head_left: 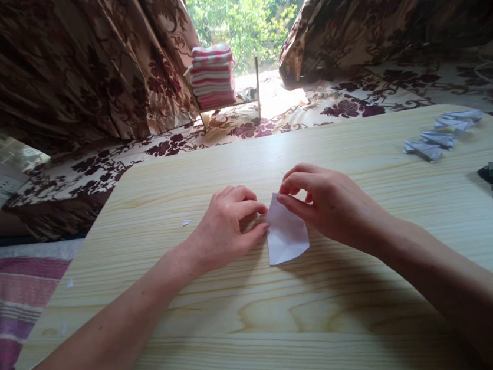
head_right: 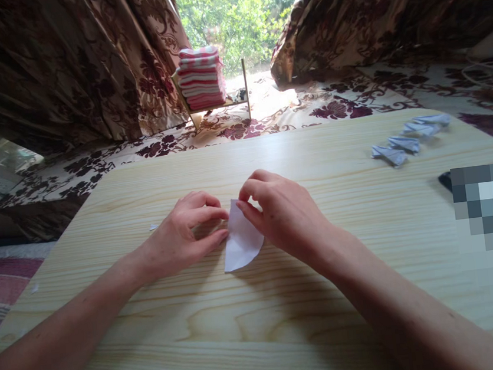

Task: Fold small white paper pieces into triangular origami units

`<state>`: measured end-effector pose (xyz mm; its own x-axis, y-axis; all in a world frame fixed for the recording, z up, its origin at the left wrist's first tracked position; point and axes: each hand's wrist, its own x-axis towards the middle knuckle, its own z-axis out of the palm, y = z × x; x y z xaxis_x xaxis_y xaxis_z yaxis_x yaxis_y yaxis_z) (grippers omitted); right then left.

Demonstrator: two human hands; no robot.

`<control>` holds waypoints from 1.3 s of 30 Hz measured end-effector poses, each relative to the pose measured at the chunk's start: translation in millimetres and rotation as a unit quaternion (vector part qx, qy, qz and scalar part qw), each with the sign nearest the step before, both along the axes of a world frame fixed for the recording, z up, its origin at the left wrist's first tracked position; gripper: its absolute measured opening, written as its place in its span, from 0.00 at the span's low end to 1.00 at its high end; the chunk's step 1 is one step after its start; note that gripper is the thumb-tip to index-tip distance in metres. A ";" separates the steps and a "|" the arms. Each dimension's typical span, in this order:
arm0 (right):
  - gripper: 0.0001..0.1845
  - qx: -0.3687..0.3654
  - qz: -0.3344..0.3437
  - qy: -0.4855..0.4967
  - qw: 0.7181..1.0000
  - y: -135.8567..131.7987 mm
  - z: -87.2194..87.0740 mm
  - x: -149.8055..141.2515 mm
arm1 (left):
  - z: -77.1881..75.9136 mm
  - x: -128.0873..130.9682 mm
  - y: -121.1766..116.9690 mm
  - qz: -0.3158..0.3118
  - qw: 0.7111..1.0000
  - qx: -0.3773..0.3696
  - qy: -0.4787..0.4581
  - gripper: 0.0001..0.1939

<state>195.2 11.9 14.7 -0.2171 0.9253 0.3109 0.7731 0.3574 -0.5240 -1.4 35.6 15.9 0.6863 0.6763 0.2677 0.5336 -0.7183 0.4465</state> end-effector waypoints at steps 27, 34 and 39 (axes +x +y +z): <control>0.07 -0.006 0.095 -0.033 0.995 -9.0 -2.0 11.3 | -13.9 15.1 -15.0 0.025 0.993 0.110 -0.036 0.06; 0.08 -0.026 0.106 -0.040 0.993 -11.0 0.8 11.3 | -12.0 10.2 -18.6 0.011 0.987 0.160 -0.003 0.07; 0.09 -0.033 0.119 -0.056 0.991 -12.8 1.3 12.5 | -12.8 10.3 -20.0 0.006 0.986 0.167 0.007 0.08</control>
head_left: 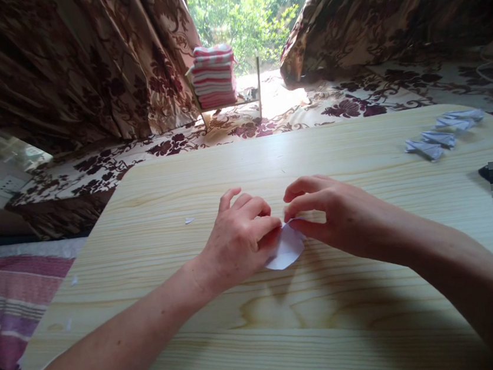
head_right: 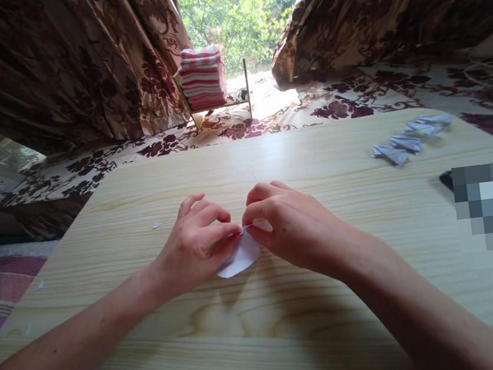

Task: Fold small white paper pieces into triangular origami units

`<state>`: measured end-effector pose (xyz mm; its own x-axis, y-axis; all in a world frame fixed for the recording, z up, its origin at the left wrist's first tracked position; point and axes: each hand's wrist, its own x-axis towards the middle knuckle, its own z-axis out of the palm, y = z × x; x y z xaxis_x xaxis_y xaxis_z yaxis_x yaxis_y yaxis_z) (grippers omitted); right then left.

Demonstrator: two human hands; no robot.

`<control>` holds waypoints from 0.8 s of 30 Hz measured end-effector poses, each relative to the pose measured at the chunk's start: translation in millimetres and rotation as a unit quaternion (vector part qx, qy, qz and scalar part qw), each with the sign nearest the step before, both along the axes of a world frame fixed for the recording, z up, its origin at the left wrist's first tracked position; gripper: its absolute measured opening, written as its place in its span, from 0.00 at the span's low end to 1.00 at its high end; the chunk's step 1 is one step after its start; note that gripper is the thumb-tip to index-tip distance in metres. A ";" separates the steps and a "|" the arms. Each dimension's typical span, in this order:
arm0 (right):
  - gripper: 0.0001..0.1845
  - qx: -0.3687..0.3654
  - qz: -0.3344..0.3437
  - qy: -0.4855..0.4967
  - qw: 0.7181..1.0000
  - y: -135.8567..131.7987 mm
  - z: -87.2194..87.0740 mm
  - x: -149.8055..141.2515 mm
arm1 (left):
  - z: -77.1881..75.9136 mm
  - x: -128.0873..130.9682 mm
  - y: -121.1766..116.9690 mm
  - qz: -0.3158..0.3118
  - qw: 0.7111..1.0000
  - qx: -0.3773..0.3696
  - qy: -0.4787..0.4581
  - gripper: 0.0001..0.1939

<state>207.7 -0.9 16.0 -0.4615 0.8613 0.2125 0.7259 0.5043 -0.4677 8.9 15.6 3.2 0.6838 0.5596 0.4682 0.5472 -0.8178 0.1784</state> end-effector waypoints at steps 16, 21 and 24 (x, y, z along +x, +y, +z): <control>0.09 0.000 -0.037 -0.037 0.999 -1.9 1.1 -9.4 | 14.1 -2.0 -6.9 -0.013 0.997 -0.064 0.039 0.09; 0.09 0.000 -0.041 -0.040 0.998 -1.3 0.6 -11.6 | 20.2 -6.6 -10.5 -0.040 0.997 -0.045 0.042 0.10; 0.09 -0.002 -0.048 -0.039 0.998 -0.7 0.0 -12.4 | 18.3 -5.1 -12.1 -0.041 0.996 -0.036 0.076 0.12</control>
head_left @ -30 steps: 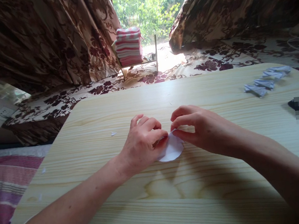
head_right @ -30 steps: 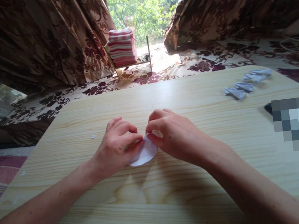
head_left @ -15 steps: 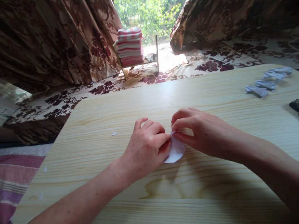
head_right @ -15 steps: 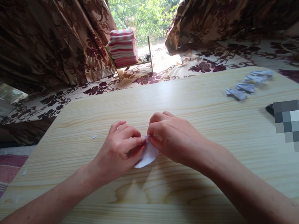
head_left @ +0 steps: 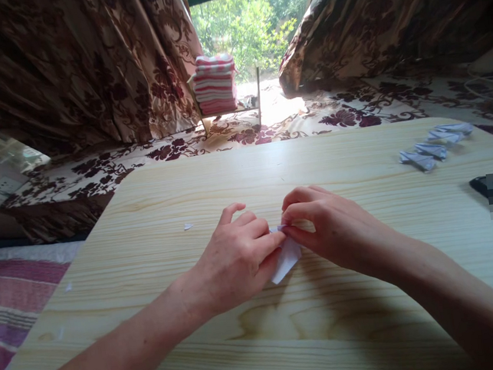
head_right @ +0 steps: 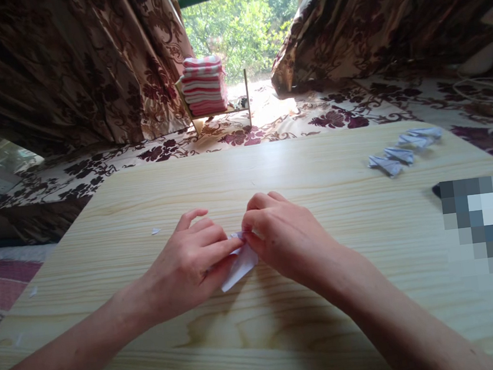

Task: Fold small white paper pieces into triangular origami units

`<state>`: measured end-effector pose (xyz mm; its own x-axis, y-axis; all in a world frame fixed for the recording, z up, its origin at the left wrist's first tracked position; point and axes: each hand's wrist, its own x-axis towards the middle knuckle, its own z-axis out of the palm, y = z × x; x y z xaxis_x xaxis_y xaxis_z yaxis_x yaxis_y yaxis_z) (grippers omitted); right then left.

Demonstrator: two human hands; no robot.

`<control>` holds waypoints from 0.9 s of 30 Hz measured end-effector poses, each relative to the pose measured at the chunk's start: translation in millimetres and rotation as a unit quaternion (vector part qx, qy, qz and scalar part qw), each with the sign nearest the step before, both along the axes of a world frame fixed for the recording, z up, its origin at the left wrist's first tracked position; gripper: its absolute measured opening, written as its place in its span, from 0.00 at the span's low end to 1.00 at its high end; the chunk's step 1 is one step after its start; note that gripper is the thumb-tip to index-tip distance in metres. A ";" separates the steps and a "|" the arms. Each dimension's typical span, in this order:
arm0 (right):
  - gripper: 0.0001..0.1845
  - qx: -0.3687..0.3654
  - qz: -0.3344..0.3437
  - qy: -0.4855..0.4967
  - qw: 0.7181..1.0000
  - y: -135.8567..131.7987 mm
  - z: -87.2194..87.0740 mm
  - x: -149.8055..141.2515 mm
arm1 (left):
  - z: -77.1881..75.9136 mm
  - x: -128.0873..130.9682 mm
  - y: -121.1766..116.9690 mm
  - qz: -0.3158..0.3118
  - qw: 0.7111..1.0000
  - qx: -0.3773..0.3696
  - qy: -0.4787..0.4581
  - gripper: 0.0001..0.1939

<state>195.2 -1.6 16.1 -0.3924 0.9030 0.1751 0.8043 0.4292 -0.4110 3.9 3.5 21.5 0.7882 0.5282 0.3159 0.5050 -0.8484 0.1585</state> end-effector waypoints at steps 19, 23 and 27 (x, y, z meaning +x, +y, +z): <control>0.08 0.031 0.032 0.006 0.999 -5.0 4.2 0.5 | -5.4 1.7 -0.4 0.022 1.000 0.001 0.015 0.12; 0.09 0.039 0.014 -0.013 0.999 -5.9 3.7 -3.5 | -5.2 1.5 -0.1 0.018 1.000 0.003 0.015 0.12; 0.09 0.046 -0.024 -0.017 0.999 -4.0 0.9 -5.2 | -4.7 2.2 -0.4 0.014 1.000 -0.001 0.016 0.12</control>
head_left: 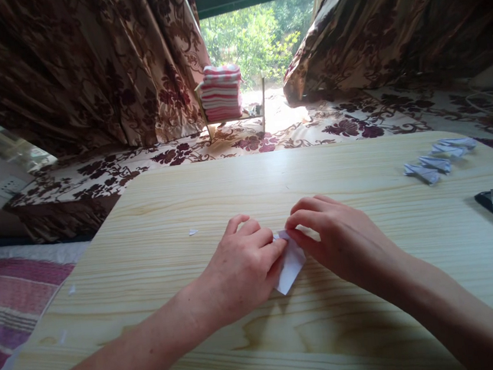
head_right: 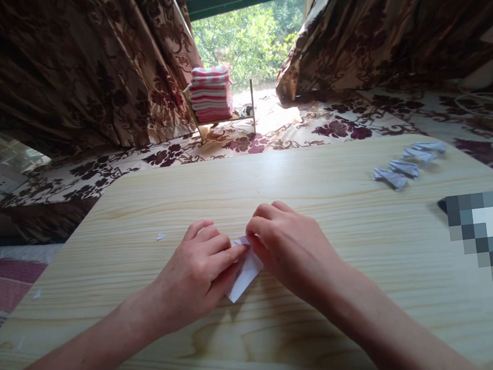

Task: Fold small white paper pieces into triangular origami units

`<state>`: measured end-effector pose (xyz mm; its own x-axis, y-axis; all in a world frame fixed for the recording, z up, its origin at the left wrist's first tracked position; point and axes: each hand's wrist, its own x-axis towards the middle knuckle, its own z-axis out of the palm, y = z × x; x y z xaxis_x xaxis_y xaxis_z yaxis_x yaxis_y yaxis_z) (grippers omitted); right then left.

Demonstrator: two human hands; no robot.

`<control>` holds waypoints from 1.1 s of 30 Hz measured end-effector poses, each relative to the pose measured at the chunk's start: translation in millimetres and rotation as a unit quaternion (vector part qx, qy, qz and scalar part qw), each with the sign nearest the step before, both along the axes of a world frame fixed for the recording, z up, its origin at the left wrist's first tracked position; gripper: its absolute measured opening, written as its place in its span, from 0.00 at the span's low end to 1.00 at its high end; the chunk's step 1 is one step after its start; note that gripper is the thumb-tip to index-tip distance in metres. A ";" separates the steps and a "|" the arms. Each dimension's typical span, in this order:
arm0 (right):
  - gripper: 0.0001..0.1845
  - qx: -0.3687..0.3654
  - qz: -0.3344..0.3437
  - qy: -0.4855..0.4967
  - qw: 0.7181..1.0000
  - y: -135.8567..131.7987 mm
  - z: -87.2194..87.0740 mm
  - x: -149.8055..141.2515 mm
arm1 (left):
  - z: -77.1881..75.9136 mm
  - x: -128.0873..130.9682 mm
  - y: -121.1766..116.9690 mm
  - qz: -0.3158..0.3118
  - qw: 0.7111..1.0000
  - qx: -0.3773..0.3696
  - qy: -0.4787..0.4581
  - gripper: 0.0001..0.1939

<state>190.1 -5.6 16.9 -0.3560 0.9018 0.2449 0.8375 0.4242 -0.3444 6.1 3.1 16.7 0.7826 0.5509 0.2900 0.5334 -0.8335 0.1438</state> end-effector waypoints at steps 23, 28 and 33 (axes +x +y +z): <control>0.08 -0.093 -0.075 -0.034 0.992 -8.4 4.9 8.8 | 0.0 4.2 5.0 0.159 0.963 -0.055 -0.212 0.09; 0.08 -0.082 -0.072 0.006 0.994 -8.3 1.1 8.0 | -5.4 11.2 4.8 0.147 0.971 -0.113 -0.151 0.08; 0.08 -0.105 -0.062 0.030 0.992 -7.7 -1.9 7.6 | -7.1 13.5 1.6 0.137 0.976 -0.115 -0.125 0.09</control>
<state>197.7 -13.3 15.1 -0.2307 0.9709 0.0639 0.8542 0.2335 -0.4645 19.6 4.7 9.6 0.5173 0.8026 0.2971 0.6556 -0.5948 0.4653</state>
